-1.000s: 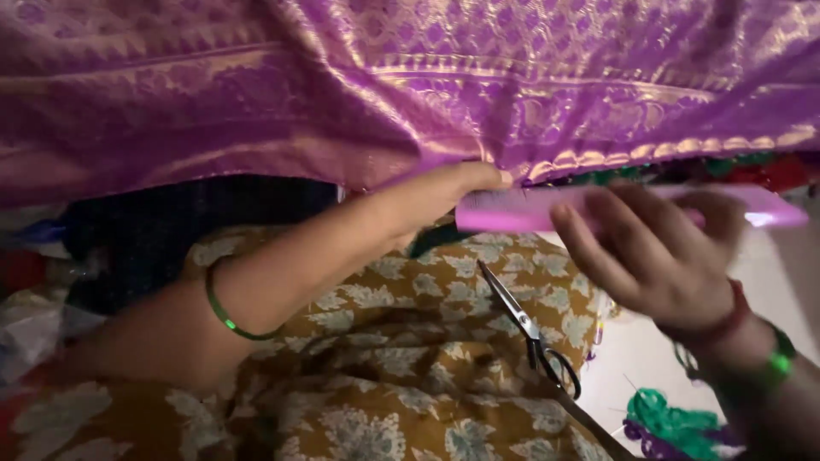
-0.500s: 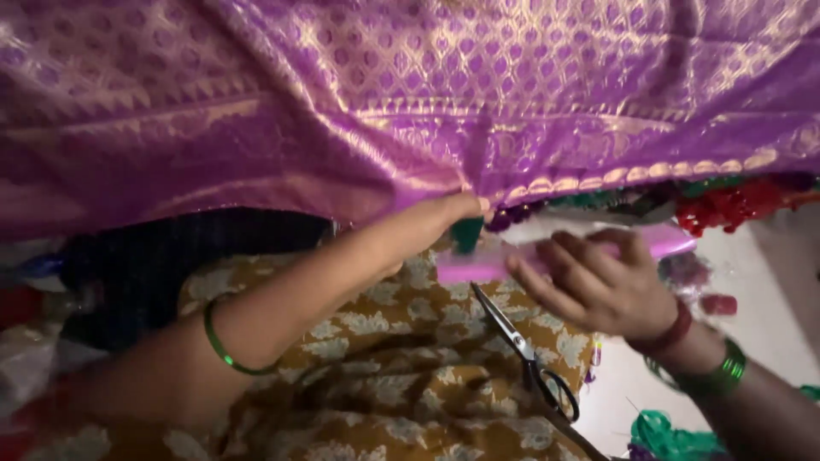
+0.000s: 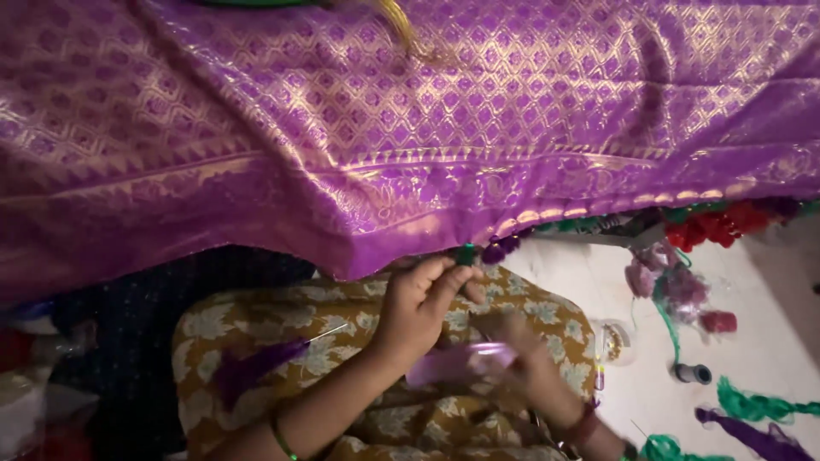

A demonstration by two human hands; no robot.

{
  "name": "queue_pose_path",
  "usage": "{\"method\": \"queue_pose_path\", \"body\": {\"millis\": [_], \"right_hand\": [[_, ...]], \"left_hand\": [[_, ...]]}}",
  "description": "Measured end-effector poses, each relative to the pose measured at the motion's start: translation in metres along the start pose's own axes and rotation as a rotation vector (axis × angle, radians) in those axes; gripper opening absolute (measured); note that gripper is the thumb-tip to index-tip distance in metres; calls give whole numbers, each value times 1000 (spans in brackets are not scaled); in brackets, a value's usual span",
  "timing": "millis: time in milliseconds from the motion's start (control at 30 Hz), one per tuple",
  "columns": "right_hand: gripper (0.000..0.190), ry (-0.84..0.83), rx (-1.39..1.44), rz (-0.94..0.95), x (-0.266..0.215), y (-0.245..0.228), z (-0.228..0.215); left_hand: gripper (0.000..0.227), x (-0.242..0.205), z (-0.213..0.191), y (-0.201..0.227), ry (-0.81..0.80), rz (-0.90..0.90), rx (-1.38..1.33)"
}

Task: Sewing and attaching decorative colored tassels to the edge of a purple and gold sari.

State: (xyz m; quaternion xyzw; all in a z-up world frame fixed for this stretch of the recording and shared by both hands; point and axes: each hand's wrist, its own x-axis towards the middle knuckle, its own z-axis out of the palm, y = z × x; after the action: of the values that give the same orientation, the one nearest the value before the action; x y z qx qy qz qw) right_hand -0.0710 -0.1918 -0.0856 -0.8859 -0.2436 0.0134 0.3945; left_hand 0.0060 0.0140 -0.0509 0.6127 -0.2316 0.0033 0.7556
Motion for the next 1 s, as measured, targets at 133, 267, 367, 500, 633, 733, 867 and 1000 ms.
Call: {"method": "queue_pose_path", "body": {"millis": [133, 267, 367, 500, 633, 733, 867, 1000], "right_hand": [[49, 201, 862, 123, 54, -25, -32], [37, 182, 1274, 160, 87, -34, -32], [22, 302, 1284, 224, 95, -29, -22], [15, 518, 896, 222, 93, -24, -7], [21, 548, 744, 231, 67, 17, 20], [24, 500, 640, 324, 73, -10, -3], [30, 426, 779, 339, 91, -27, -25], [24, 428, 1102, 211, 104, -50, -31]], "left_hand": [[19, -8, 4, 4, -6, -53, -27], [19, -9, 1, 13, 45, -87, 19], [21, -7, -11, 22, 66, -100, 106], [29, 10, -15, 45, 4, 56, 385], [31, 27, -1, 45, 21, -12, 282], [27, 31, 3, 20, 113, -195, 69], [25, 25, 7, 23, 127, -131, 82], [25, 13, 3, 22, 82, -127, 243]]}}
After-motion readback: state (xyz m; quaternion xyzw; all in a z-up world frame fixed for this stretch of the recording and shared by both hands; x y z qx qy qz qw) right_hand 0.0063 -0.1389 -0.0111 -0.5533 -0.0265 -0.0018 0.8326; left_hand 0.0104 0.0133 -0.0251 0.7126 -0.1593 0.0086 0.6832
